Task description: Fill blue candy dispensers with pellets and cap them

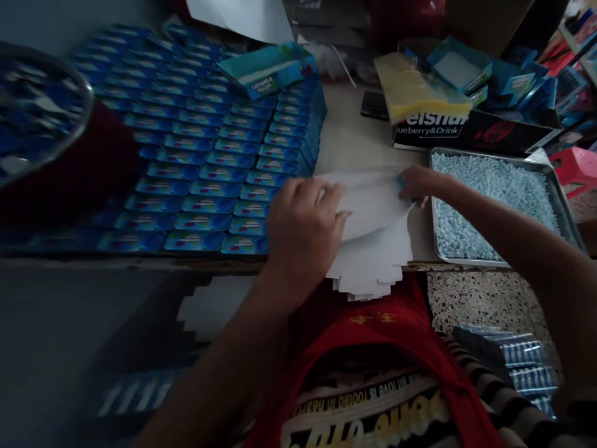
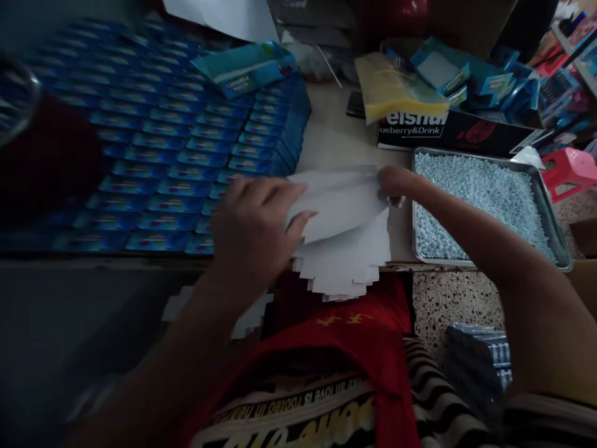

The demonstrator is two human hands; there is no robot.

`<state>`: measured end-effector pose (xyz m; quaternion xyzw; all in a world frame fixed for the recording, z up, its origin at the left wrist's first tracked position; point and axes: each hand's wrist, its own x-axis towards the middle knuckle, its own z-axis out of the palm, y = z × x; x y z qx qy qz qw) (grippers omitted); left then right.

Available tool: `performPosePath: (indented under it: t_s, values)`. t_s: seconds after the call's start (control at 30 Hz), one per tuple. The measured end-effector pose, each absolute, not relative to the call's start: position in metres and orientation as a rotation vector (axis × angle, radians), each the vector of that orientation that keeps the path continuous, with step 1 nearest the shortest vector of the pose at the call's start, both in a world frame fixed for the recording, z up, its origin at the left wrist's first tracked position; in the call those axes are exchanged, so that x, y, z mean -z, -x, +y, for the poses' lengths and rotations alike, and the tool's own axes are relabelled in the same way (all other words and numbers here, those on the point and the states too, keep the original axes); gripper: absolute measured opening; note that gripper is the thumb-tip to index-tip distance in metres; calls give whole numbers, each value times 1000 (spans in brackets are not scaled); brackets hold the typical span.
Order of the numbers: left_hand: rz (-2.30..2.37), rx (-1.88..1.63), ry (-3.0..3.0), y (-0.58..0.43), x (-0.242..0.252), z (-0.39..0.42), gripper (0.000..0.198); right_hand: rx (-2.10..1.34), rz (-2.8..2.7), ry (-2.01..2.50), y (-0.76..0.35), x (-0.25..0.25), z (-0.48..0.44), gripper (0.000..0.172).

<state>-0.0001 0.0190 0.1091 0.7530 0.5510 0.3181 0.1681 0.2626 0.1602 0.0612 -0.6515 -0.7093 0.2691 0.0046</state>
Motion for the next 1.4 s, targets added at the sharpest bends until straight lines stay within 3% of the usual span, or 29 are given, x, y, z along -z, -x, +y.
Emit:
performPosePath:
  t_s: [0.1, 0.23, 0.4, 0.47, 0.53, 0.7, 0.83, 1.03, 1.3, 1.37, 1.4]
  values:
    - [1604, -995, -1893, 18, -92, -39, 25, -1074, -2167, 2359, -306, -84, 120, 37]
    - [1679, -1057, -1280, 24, -35, -53, 49, -1295, -2290, 2137, -319, -122, 72, 48]
    - [1543, -1274, -698, -2, -1, -4, 65, -396, -2524, 1896, -251, -123, 119, 58]
    - [1505, -1313, -600, -13, 2, 16, 66, -490, -2596, 1797, -217, -99, 146, 58]
    - [1468, -1372, -544, -18, 5, 33, 58, -661, -2577, 1830, -195, -73, 159, 43]
    - [1362, -1278, -704, -8, 5, 54, 43, -1097, -1977, 1929, -207, -37, 109, 42]
    - [1428, -1130, -1039, -10, 0, 47, 20, -892, -1892, 1774, -226, -38, 38, 32]
    - [1261, -1057, -1012, -33, -13, 31, 41, -670, -2199, 1995, -228, -55, 21, 32]
    - [1279, -1276, -1152, -52, -7, 39, 36, -637, -2077, 2039, -222, -39, 29, 42]
    - [1386, -1230, -1251, -49, -10, 40, 27, -642, -2042, 1982, -227, -37, 27, 44]
    - [1431, -1180, -1281, -47, -12, 40, 31, -657, -2059, 1938, -231, -38, 28, 43]
